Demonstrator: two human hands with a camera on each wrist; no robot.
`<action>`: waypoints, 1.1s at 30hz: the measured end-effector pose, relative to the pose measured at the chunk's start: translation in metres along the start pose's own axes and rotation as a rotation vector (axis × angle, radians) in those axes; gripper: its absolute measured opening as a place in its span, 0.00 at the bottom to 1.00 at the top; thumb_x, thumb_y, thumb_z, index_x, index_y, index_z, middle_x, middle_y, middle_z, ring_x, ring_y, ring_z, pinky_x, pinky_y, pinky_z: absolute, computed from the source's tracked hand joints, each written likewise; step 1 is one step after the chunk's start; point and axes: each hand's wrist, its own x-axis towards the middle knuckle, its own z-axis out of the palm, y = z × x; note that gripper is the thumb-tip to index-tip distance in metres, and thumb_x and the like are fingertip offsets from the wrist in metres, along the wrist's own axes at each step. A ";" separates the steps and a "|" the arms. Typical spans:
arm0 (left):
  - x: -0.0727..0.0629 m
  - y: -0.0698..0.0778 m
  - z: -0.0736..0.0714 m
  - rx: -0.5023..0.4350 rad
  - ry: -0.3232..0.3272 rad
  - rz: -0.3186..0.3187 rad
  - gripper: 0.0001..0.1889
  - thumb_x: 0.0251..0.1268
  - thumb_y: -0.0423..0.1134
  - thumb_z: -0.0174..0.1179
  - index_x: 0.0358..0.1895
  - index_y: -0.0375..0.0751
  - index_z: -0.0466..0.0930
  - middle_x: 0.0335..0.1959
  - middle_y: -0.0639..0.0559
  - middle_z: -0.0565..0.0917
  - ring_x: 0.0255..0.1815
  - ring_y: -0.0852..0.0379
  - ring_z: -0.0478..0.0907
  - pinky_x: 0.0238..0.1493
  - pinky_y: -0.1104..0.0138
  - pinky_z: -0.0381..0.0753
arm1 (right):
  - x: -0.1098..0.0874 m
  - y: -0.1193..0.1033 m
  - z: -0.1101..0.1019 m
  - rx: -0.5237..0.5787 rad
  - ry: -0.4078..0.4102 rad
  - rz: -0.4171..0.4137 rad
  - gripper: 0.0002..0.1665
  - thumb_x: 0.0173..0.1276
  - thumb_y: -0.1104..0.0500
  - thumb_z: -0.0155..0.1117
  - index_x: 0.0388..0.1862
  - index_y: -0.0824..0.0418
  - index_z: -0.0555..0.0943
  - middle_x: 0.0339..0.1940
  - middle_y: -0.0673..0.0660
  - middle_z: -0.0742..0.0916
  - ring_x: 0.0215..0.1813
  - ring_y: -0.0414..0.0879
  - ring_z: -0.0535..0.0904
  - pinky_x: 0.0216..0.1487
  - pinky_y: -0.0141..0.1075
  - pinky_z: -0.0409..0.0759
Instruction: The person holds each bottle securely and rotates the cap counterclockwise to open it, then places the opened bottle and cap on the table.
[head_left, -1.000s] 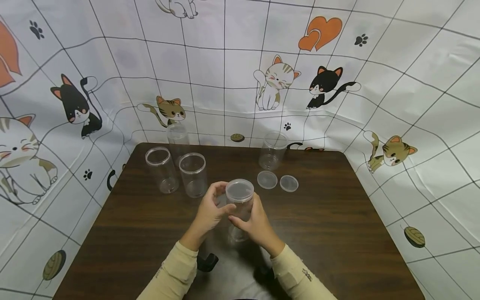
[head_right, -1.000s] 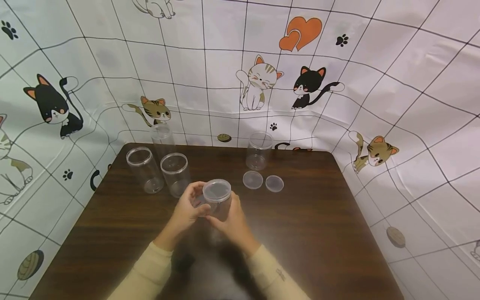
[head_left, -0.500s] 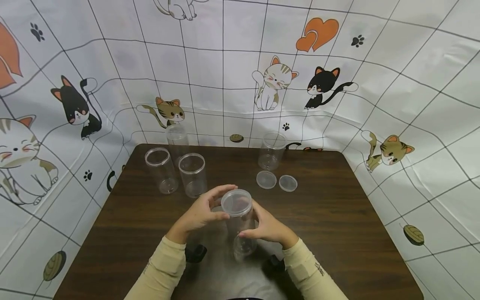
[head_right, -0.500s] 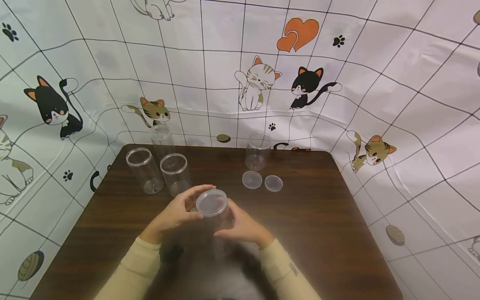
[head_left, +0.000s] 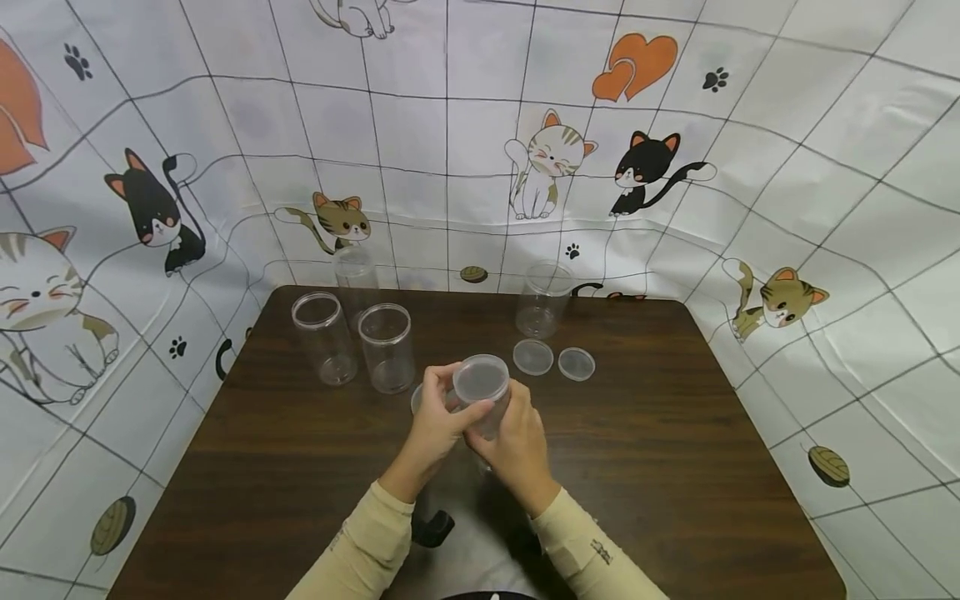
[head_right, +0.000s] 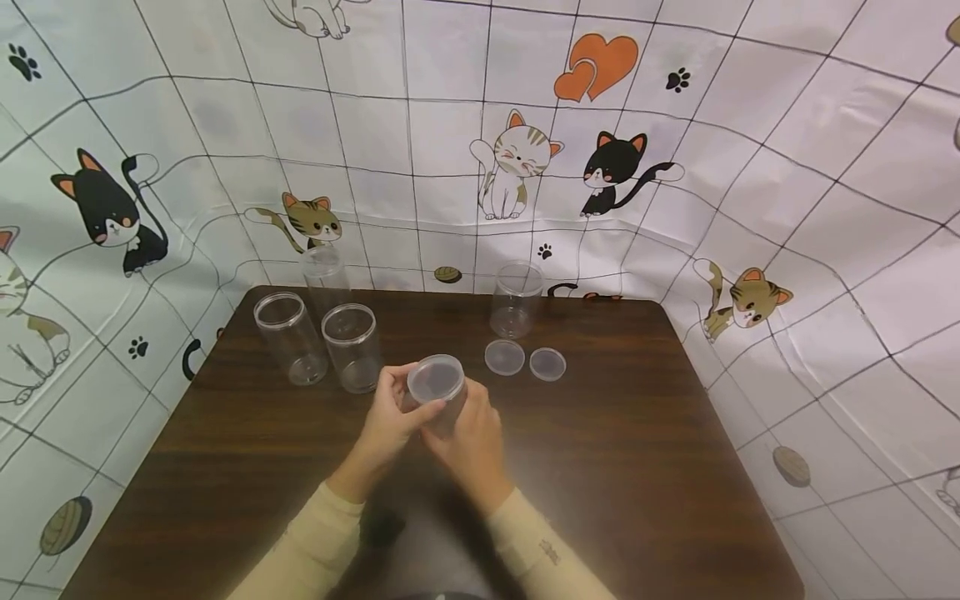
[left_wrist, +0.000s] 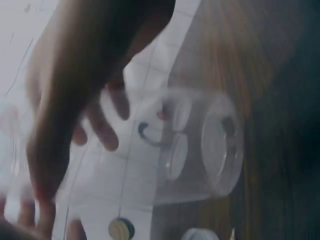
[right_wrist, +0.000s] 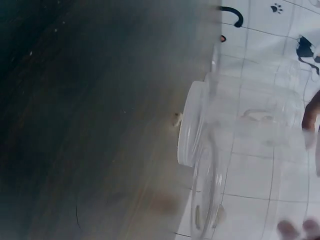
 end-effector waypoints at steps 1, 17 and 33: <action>0.000 0.000 0.005 0.007 0.035 0.004 0.38 0.57 0.36 0.77 0.64 0.36 0.60 0.67 0.41 0.69 0.68 0.44 0.65 0.67 0.47 0.63 | -0.001 -0.001 0.002 -0.039 0.039 0.003 0.56 0.46 0.48 0.85 0.66 0.70 0.64 0.54 0.63 0.78 0.46 0.56 0.81 0.39 0.52 0.81; 0.009 0.008 -0.033 -0.006 -0.176 0.083 0.56 0.50 0.65 0.73 0.74 0.35 0.55 0.73 0.36 0.65 0.73 0.42 0.59 0.71 0.41 0.59 | 0.016 0.009 -0.025 0.725 -0.483 0.220 0.52 0.63 0.56 0.77 0.77 0.63 0.56 0.64 0.63 0.76 0.62 0.59 0.76 0.60 0.53 0.77; 0.015 0.016 -0.057 -0.068 -0.650 0.032 0.41 0.66 0.47 0.70 0.76 0.35 0.60 0.71 0.41 0.70 0.71 0.48 0.69 0.66 0.59 0.73 | 0.027 0.026 -0.040 1.059 -0.799 0.073 0.51 0.65 0.50 0.75 0.79 0.58 0.57 0.71 0.58 0.72 0.70 0.53 0.70 0.68 0.54 0.69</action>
